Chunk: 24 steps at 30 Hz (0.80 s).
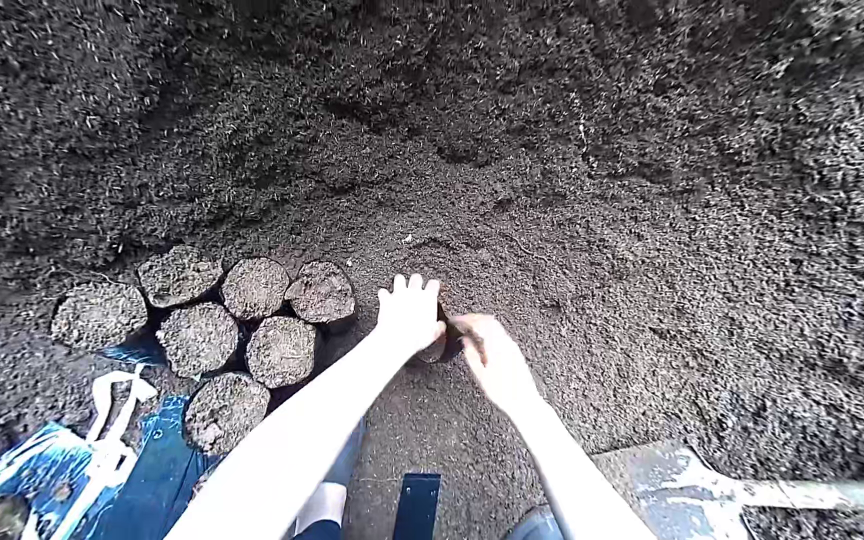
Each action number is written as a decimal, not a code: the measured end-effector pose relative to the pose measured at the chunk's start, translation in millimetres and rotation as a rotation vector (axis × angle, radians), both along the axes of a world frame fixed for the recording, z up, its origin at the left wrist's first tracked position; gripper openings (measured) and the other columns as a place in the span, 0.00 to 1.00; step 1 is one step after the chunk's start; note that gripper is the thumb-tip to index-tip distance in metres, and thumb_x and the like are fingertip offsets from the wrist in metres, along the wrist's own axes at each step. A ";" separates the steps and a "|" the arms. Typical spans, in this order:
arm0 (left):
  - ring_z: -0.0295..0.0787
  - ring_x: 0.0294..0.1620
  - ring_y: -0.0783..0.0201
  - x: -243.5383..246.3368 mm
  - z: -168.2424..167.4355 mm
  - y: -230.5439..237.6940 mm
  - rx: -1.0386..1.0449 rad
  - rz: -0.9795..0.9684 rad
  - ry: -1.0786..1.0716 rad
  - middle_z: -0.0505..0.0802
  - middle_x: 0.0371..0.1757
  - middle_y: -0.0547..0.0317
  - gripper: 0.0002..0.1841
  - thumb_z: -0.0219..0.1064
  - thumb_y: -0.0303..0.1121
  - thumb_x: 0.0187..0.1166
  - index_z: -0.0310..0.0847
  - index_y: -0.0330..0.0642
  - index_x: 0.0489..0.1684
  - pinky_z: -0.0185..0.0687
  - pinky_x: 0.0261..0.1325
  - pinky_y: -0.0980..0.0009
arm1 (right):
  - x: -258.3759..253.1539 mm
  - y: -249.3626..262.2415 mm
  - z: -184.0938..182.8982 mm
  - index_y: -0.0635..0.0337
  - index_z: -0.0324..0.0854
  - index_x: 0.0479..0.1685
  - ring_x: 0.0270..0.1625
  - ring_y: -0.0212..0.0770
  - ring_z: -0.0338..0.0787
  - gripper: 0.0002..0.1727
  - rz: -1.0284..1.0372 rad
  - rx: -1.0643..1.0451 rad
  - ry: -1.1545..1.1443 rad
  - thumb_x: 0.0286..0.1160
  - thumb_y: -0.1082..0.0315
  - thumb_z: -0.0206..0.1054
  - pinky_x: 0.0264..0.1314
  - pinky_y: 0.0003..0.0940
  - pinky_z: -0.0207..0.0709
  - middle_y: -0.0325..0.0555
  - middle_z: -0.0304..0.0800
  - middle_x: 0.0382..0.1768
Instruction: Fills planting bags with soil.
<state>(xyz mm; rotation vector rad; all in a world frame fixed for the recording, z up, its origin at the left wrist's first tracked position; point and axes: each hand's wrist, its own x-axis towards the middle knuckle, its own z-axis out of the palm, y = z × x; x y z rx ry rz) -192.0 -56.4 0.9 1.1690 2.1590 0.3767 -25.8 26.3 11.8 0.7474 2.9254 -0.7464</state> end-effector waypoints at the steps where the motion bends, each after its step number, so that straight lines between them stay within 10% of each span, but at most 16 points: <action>1: 0.72 0.79 0.33 8.4 -12.2 7.2 -0.051 -0.020 0.000 0.79 0.77 0.38 0.31 0.69 0.36 0.80 0.70 0.48 0.85 0.75 0.65 0.33 | -5.9 -7.8 -0.7 0.62 0.79 0.76 0.79 0.45 0.81 0.22 0.062 -0.044 -0.104 0.88 0.69 0.53 0.84 0.39 0.71 0.53 0.83 0.75; 6: 0.85 0.70 0.38 27.7 -41.6 -3.5 0.073 -0.045 -0.200 0.86 0.71 0.40 0.24 0.46 0.25 0.92 0.74 0.52 0.83 0.80 0.67 0.39 | 4.6 -39.9 -6.6 0.71 0.40 0.94 0.94 0.48 0.56 0.51 0.107 -0.167 -0.382 0.86 0.41 0.57 0.93 0.41 0.55 0.61 0.46 0.94; 11: 0.87 0.67 0.40 45.6 -53.3 -27.5 0.218 -0.011 -0.482 0.90 0.62 0.36 0.19 0.50 0.24 0.89 0.78 0.39 0.73 0.78 0.71 0.41 | 36.0 -73.3 -11.9 0.73 0.34 0.94 0.96 0.48 0.51 0.61 -0.002 -0.316 -0.249 0.78 0.37 0.65 0.94 0.39 0.54 0.64 0.40 0.95; 18: 0.89 0.63 0.40 42.8 -53.5 -32.0 0.238 -0.117 -0.497 0.91 0.57 0.36 0.14 0.55 0.30 0.91 0.80 0.35 0.67 0.79 0.68 0.42 | 53.9 -80.0 -45.8 0.78 0.46 0.91 0.95 0.54 0.51 0.57 -0.080 -0.238 -0.176 0.79 0.36 0.61 0.95 0.42 0.52 0.70 0.45 0.92; 24: 0.90 0.57 0.38 72.6 -39.6 -37.3 0.172 -0.380 -0.295 0.90 0.57 0.38 0.18 0.47 0.29 0.94 0.77 0.44 0.73 0.83 0.56 0.40 | 59.6 -82.4 -86.0 0.70 0.84 0.67 0.82 0.64 0.75 0.43 0.082 0.035 -0.316 0.73 0.35 0.64 0.87 0.54 0.63 0.69 0.82 0.73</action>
